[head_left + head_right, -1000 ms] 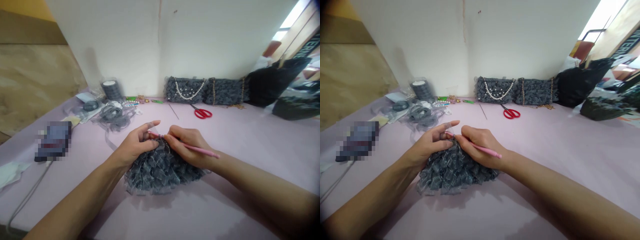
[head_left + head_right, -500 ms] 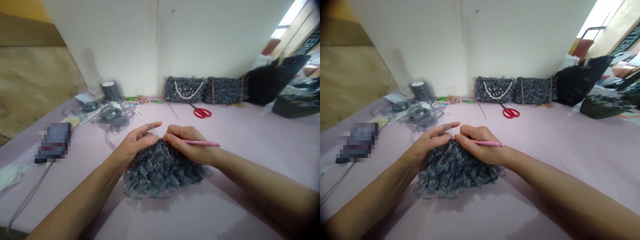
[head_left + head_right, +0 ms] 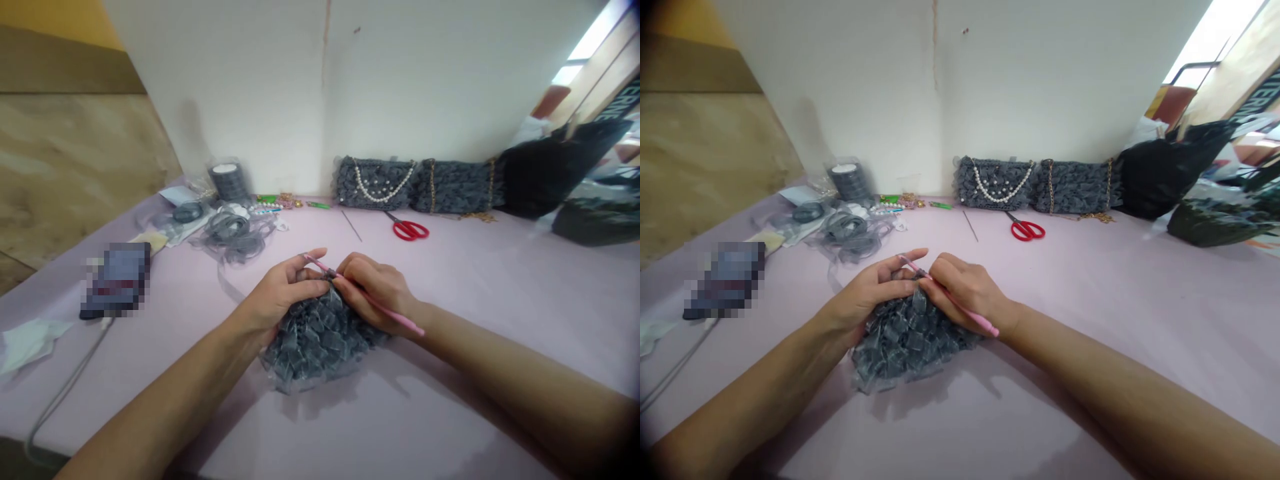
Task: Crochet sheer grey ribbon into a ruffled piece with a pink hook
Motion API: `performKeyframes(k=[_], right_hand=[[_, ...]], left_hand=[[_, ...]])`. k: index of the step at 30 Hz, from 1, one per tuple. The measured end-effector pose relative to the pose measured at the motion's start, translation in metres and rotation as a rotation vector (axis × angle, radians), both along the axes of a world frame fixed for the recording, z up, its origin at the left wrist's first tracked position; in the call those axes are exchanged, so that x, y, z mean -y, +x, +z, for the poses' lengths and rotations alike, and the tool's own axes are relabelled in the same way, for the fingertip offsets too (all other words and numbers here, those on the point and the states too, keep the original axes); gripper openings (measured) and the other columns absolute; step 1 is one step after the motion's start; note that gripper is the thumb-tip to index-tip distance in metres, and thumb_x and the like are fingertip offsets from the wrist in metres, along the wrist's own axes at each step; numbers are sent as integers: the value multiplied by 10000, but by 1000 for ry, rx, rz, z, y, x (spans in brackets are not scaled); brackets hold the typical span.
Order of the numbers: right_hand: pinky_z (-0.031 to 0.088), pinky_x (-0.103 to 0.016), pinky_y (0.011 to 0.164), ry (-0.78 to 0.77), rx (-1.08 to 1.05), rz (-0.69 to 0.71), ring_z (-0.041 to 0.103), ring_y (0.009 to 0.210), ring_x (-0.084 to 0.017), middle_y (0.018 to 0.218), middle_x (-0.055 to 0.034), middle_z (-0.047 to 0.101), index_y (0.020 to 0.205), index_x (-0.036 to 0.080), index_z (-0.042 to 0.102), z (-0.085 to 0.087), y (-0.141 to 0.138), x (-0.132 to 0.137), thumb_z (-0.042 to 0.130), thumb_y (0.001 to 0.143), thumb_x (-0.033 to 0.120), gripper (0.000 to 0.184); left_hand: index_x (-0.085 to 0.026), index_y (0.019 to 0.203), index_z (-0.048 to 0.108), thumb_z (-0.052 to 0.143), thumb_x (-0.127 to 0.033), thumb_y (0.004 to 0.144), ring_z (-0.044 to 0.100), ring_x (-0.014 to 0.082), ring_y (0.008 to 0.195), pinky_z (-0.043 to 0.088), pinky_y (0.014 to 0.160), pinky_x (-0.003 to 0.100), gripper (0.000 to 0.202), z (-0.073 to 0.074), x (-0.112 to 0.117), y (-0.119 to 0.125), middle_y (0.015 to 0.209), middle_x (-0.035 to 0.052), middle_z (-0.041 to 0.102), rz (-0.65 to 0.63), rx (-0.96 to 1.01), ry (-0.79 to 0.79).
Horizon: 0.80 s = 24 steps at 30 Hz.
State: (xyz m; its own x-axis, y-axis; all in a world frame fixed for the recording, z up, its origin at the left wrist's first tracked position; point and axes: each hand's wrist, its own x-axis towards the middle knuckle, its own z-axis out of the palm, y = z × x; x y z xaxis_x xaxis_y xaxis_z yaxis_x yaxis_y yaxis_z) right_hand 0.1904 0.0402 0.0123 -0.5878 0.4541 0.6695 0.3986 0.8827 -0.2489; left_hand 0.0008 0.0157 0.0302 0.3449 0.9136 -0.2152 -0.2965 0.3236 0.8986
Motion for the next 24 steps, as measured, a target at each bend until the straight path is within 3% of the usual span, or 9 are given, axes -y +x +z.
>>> performKeyframes(k=[6, 13, 19, 24], right_hand=[[419, -230, 580, -179, -98, 168, 543, 657, -105, 789, -35, 607, 755, 188, 474, 13, 6, -1, 500, 947, 204, 194], [448, -229, 604, -161, -66, 212, 570, 704, -112, 869, -55, 641, 786, 189, 499, 18, 10, -4, 515, 933, 190, 148], [436, -220, 600, -145, 27, 231, 584, 735, -106, 946, -70, 655, 801, 191, 505, 28, 14, -3, 501, 942, 164, 143], [437, -221, 604, -246, 69, 231, 580, 704, -97, 976, -67, 666, 840, 185, 544, 36, 17, -1, 500, 948, 181, 117]], left_hand=[[-195, 1293, 575, 783, -116, 680, 587, 78, 708, 426, 698, 210, 652, 10, -3, -14, 806, -36, 614, -79, -39, 42], [-236, 1281, 594, 798, -188, 688, 635, 130, 768, 453, 775, 274, 629, 5, -5, -14, 886, 12, 670, -55, -32, 25], [-227, 1219, 645, 787, -158, 687, 611, 106, 711, 451, 714, 246, 555, 7, -10, -23, 815, -4, 646, -126, -32, 1], [-200, 1168, 676, 779, -147, 684, 571, 85, 648, 439, 636, 214, 498, 7, -15, -31, 741, -17, 607, -212, -34, -25]])
